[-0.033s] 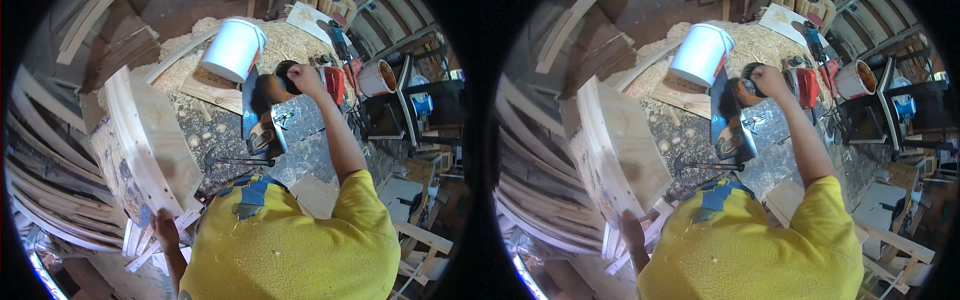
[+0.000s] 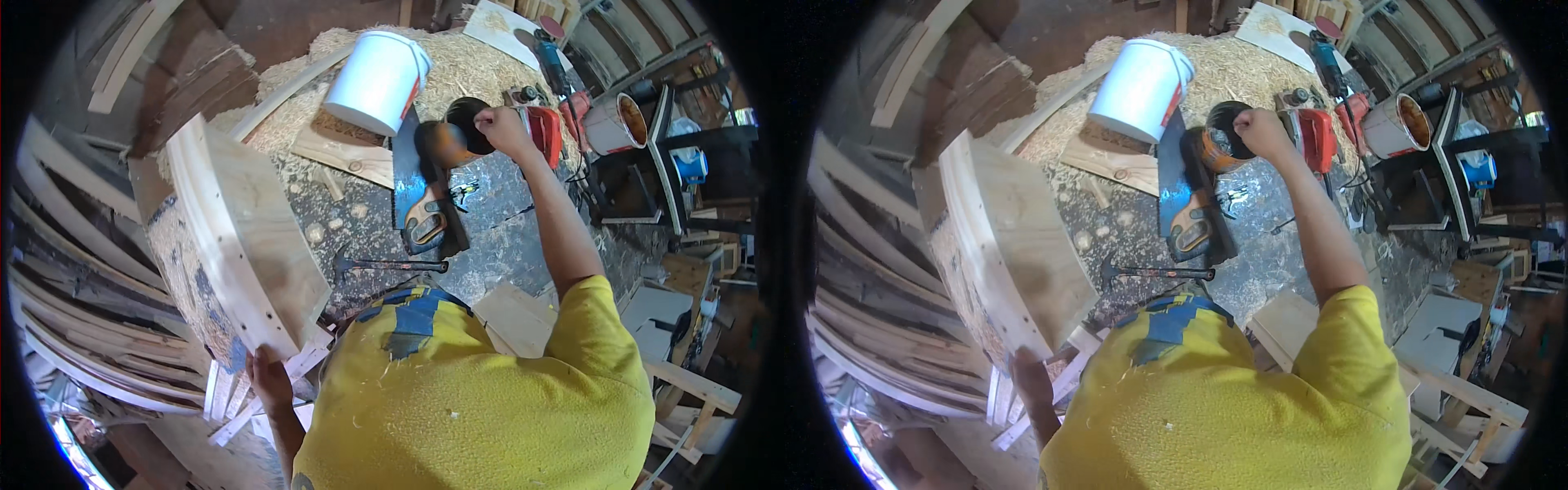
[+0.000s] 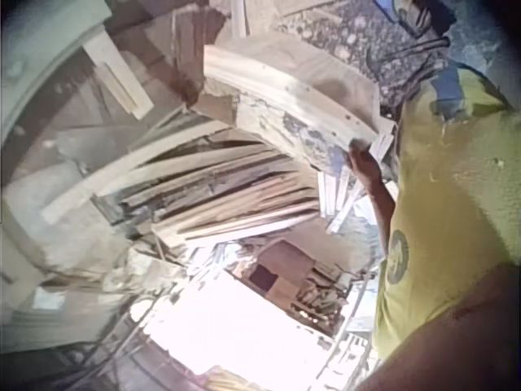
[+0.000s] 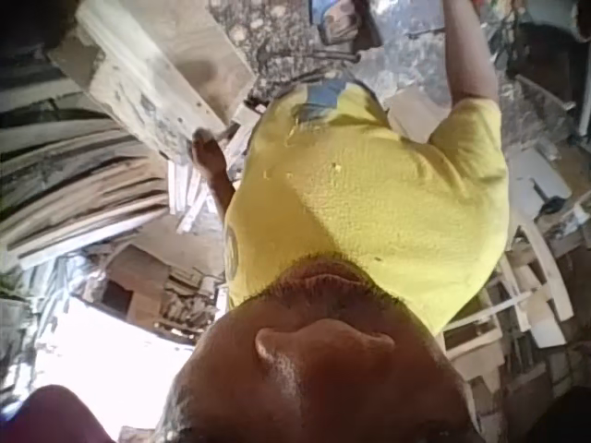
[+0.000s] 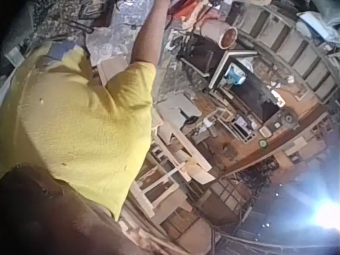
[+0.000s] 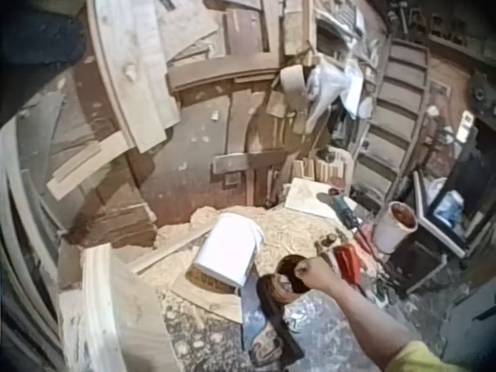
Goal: The person is measuring, marking, sawing, and hammering wood to assemble a project at a workbench.
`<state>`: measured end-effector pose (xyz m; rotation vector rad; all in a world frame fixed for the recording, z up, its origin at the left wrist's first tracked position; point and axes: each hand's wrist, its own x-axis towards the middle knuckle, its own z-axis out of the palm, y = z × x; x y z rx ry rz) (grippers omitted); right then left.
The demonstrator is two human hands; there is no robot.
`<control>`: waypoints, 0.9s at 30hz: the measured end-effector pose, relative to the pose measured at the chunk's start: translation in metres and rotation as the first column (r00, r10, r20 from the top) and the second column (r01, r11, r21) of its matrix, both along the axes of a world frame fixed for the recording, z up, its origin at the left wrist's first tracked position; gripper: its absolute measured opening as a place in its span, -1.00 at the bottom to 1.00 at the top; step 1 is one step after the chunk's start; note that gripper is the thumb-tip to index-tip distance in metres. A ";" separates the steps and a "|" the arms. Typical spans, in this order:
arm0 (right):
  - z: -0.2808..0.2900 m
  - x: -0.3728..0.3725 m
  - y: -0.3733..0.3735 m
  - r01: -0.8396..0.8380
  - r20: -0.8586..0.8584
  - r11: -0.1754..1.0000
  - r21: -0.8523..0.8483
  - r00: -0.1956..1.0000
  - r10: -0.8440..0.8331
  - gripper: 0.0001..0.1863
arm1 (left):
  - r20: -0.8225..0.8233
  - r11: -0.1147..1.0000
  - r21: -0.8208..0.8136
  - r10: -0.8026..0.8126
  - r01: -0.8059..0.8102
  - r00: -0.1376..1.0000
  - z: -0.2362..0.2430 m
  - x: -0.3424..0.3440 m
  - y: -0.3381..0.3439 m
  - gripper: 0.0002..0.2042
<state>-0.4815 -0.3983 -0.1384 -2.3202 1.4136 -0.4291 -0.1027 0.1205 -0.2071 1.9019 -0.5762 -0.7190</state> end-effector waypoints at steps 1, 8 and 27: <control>-0.019 -0.019 -0.014 0.030 -0.074 0.997 0.074 0.997 -0.025 -0.82 | 0.043 1.000 0.025 -0.010 0.009 0.999 0.001 0.001 -0.001 -0.63; -0.138 -0.017 -0.079 -0.229 -0.252 0.950 0.210 0.927 0.279 -0.66 | -0.379 0.952 0.209 0.291 -0.226 0.878 0.034 -0.017 -0.027 -0.51; -0.224 0.137 0.069 -0.519 -0.299 0.734 0.439 0.686 0.664 -0.72 | 0.202 0.957 0.071 0.264 -0.283 0.943 0.089 -0.058 -0.059 -0.50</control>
